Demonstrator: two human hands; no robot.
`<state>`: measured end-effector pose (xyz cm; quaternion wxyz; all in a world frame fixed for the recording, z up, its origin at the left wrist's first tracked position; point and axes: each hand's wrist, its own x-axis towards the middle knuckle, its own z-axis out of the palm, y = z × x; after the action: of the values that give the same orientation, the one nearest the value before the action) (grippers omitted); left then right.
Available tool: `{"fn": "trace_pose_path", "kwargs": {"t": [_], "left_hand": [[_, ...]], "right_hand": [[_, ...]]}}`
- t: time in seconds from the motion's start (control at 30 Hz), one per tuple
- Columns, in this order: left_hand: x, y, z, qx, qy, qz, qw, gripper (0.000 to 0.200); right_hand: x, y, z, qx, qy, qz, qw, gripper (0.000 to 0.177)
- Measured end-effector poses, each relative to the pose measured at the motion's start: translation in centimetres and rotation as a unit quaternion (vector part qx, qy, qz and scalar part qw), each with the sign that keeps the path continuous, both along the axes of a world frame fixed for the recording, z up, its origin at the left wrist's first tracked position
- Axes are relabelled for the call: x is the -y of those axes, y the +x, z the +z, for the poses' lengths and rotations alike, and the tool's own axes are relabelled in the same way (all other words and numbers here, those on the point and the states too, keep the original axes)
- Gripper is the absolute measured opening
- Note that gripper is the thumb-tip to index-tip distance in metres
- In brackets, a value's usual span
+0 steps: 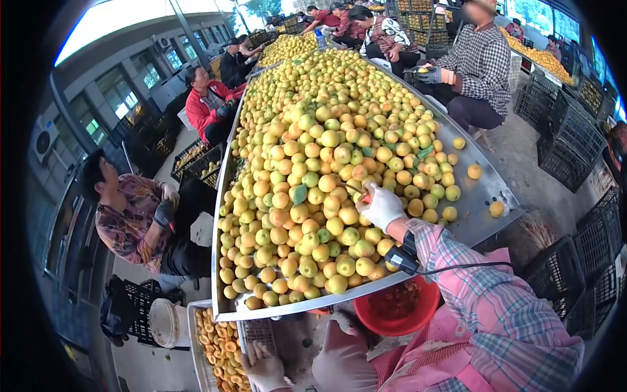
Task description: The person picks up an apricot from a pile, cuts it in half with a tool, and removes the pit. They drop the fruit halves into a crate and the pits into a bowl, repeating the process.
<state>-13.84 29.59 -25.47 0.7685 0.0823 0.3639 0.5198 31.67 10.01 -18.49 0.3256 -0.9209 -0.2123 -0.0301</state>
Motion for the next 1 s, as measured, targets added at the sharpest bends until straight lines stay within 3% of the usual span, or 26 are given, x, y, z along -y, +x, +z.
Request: {"fn": "trace_pose_path", "kwargs": {"t": [0.03,0.1,0.13,0.2,0.27,0.33,0.37,0.47,0.6,0.67,0.73,0.77,0.8,0.87,1.0], "left_hand": [[2.1,1.5,0.7,0.027,0.031,-0.063,0.997,0.038],[5.9,4.7,2.7,0.124,0.094,-0.223,0.962,0.034],[7.5,6.1,3.9,0.192,0.125,-0.319,0.920,0.035],[11.5,9.5,7.1,0.095,0.120,-0.350,0.924,0.038],[14.7,11.7,7.7,0.036,0.224,-0.393,0.891,0.048],[17.6,13.4,9.7,-0.099,0.310,-0.440,0.837,0.062],[18.7,14.3,9.8,-0.090,0.339,-0.454,0.819,0.071],[22.1,16.4,10.5,-0.074,0.396,-0.477,0.781,0.085],[25.9,17.3,11.2,-0.032,0.324,-0.495,0.805,0.078],[27.7,18.0,11.6,-0.052,0.341,-0.466,0.815,0.068],[29.0,18.5,12.0,-0.068,0.365,-0.456,0.809,0.059],[29.2,19.0,11.4,-0.141,0.436,-0.417,0.785,0.055],[29.5,19.1,11.4,-0.161,0.437,-0.433,0.772,0.056],[29.8,19.9,10.7,-0.177,0.482,-0.447,0.732,0.056],[31.4,21.9,10.5,-0.166,0.427,-0.527,0.716,0.060]], "right_hand": [[0.5,-0.1,-0.6,-0.001,0.001,0.001,1.000,0.044],[1.5,-0.9,-1.6,-0.023,0.240,0.057,0.969,0.045],[3.0,-3.5,1.6,-0.298,0.330,0.050,0.894,0.041],[5.7,-7.1,3.0,-0.441,0.445,0.087,0.774,0.032],[8.5,-10.3,3.9,-0.512,0.421,0.127,0.738,0.036],[10.9,-12.8,4.0,-0.551,0.408,0.176,0.706,0.040],[11.8,-14.2,4.3,-0.564,0.419,0.187,0.687,0.032],[15.1,-16.7,4.7,-0.598,0.421,0.188,0.655,0.039],[18.1,-18.5,4.2,-0.588,0.439,0.202,0.648,0.042],[19.7,-18.7,4.2,-0.591,0.449,0.190,0.643,0.045],[21.2,-18.2,3.8,-0.533,0.404,0.180,0.721,0.044],[21.8,-18.0,4.7,-0.519,0.399,0.149,0.741,0.044],[22.7,-17.7,4.6,-0.520,0.401,0.145,0.740,0.044],[24.5,-17.0,4.2,-0.476,0.333,0.119,0.805,0.045],[28.1,-15.9,4.8,-0.470,0.298,0.124,0.822,0.043]]}}
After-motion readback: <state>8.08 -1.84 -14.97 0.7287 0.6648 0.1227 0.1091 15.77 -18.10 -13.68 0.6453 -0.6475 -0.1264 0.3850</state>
